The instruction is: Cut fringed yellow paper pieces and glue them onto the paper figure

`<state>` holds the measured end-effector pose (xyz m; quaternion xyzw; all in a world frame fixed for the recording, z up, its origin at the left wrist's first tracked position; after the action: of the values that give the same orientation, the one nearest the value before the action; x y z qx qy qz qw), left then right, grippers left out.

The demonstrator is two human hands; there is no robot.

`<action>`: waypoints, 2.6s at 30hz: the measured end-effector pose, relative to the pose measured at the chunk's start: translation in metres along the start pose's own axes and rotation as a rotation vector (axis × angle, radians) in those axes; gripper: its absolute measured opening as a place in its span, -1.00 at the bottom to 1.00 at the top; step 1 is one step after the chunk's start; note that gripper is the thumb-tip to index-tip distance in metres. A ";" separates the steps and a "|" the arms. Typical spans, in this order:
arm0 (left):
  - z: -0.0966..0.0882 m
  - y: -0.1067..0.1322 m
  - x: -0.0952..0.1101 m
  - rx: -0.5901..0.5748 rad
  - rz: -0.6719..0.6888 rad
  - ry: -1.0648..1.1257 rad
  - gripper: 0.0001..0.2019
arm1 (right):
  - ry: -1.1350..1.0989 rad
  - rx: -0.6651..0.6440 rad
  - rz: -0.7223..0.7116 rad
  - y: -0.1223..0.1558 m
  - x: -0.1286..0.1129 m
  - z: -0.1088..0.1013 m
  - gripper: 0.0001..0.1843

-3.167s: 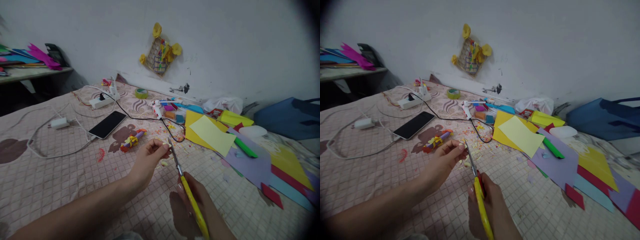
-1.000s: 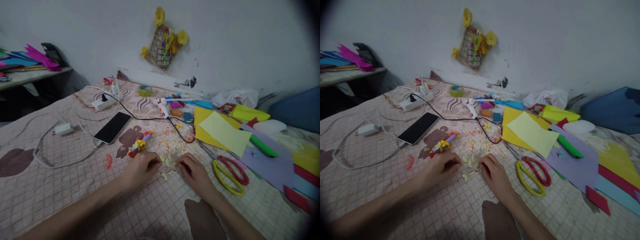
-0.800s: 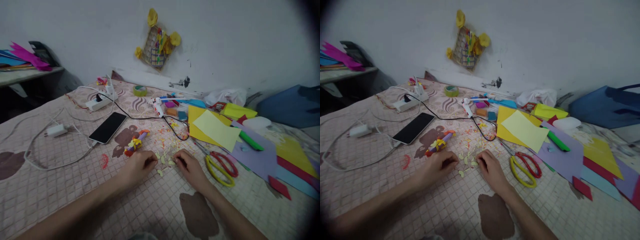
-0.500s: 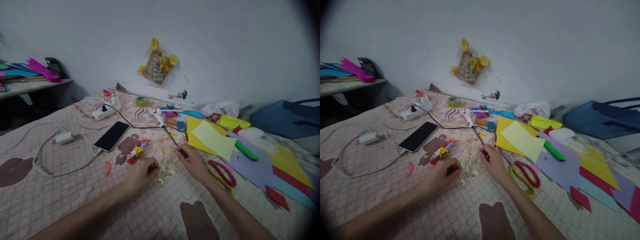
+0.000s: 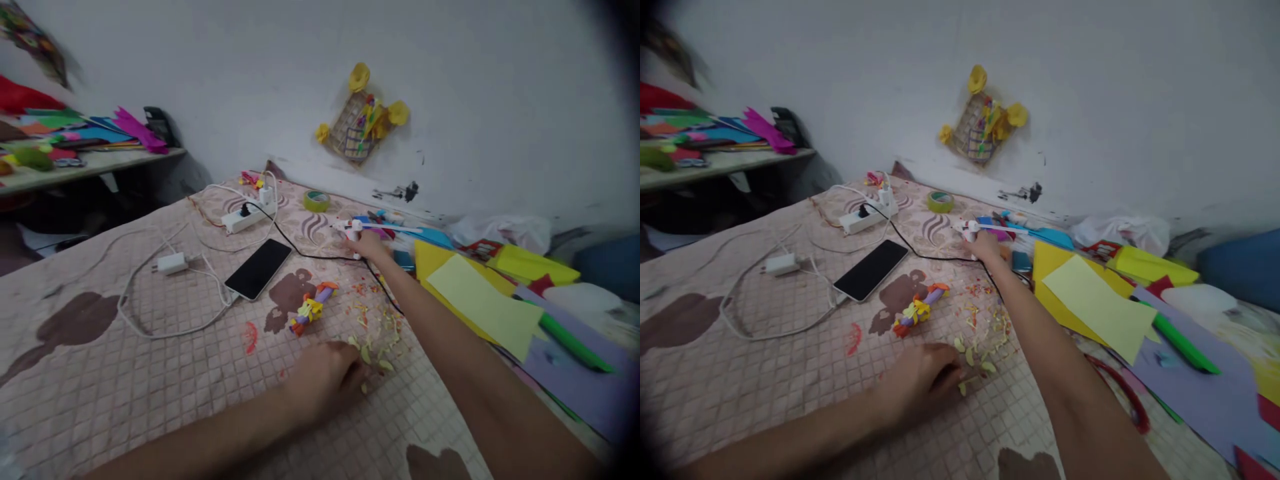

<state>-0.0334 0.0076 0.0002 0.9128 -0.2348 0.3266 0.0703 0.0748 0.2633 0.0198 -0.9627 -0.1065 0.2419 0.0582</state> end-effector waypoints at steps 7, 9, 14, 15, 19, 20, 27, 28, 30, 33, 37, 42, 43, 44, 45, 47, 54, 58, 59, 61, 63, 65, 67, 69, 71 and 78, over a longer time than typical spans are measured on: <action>-0.002 0.004 0.004 -0.025 0.047 -0.025 -0.84 | -0.098 0.195 -0.013 0.005 -0.014 -0.048 -0.54; -0.004 0.004 0.001 -0.004 0.030 0.002 -0.84 | -0.158 0.292 -0.035 0.022 -0.013 -0.079 -0.50; -0.010 0.002 -0.006 0.151 0.041 0.041 -0.70 | -0.340 0.380 -0.092 0.108 -0.002 -0.134 -0.60; -0.010 0.001 -0.007 0.142 0.035 0.043 -0.74 | -0.375 0.371 -0.096 0.129 0.001 -0.138 -0.58; -0.012 -0.002 -0.004 0.097 0.081 0.010 -0.83 | -0.520 0.273 -0.047 0.198 0.016 -0.130 -0.55; -0.012 -0.002 -0.002 0.092 0.099 0.005 -0.83 | -0.576 0.205 -0.012 0.209 0.021 -0.125 -0.55; -0.010 -0.004 0.006 -0.054 0.276 -0.107 -0.87 | -0.705 0.055 0.090 0.239 0.043 -0.098 -0.54; -0.010 -0.005 0.006 -0.070 0.293 -0.121 -0.86 | -0.694 0.046 0.093 0.239 0.043 -0.097 -0.53; -0.010 -0.007 0.007 -0.105 0.323 -0.144 -0.86 | -0.668 0.047 0.096 0.241 0.042 -0.094 -0.52; -0.010 -0.010 0.008 -0.134 0.367 -0.163 -0.83 | -0.662 0.047 0.097 0.241 0.042 -0.092 -0.53; -0.008 -0.011 0.008 -0.117 0.404 -0.184 -0.81 | -0.702 0.006 0.092 0.241 0.046 -0.085 -0.52; -0.002 -0.008 0.008 -0.044 0.372 -0.249 -0.78 | -0.791 -0.031 0.122 0.241 0.057 -0.073 -0.52; 0.000 -0.007 0.008 -0.026 0.360 -0.251 -0.77 | -0.798 -0.030 0.132 0.242 0.058 -0.072 -0.52; 0.001 -0.006 0.008 -0.005 0.347 -0.245 -0.76 | -0.802 -0.022 0.141 0.242 0.059 -0.071 -0.52; 0.001 -0.006 0.008 0.015 0.334 -0.236 -0.75 | -0.804 -0.013 0.150 0.242 0.059 -0.071 -0.52; 0.002 -0.004 0.008 0.052 0.309 -0.214 -0.78 | -0.808 0.003 0.170 0.242 0.058 -0.071 -0.52; -0.002 -0.002 0.008 0.085 0.259 -0.095 -0.85 | -0.846 -0.002 0.211 0.242 0.055 -0.070 -0.52; -0.003 -0.001 0.005 0.115 0.155 0.029 -0.87 | -0.906 -0.016 0.249 0.242 0.058 -0.065 -0.55; -0.003 -0.001 0.004 0.126 0.115 0.065 -0.88 | -0.917 -0.019 0.256 0.243 0.058 -0.065 -0.55; -0.002 -0.002 0.001 0.139 0.030 0.165 -0.90 | -0.935 -0.019 0.256 0.243 0.058 -0.064 -0.54; -0.001 -0.002 -0.002 0.124 -0.050 0.309 -0.92 | -0.964 -0.029 0.244 0.243 0.057 -0.063 -0.55; -0.001 -0.003 -0.004 0.114 -0.119 0.457 -0.93 | -0.991 -0.040 0.239 0.243 0.057 -0.063 -0.56; -0.003 -0.003 -0.006 0.118 -0.167 0.579 -0.94 | -0.995 -0.046 0.244 0.243 0.057 -0.063 -0.56; -0.006 -0.004 -0.007 0.135 -0.204 0.688 -0.89 | -0.986 -0.042 0.256 0.243 0.057 -0.063 -0.55; -0.008 -0.004 -0.009 0.142 -0.236 0.793 -0.83 | -0.989 -0.043 0.263 0.243 0.055 -0.064 -0.55; -0.017 -0.006 -0.012 0.166 -0.247 0.910 -0.78 | -1.069 -0.154 0.229 0.245 0.046 -0.066 -0.56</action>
<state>-0.0475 0.0224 0.0060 0.7006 -0.0430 0.7001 0.1312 0.1892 0.0319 0.0170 -0.7127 -0.0334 0.6933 -0.1012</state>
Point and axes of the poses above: each hand's wrist, its own y-axis away from the middle knuckle, its own z-axis out of the palm, x = y × z, the point moved 2 cm from there along -y, towards the middle knuckle, and after that the axes turned 7 degrees about -y, right-handed, at the moved point
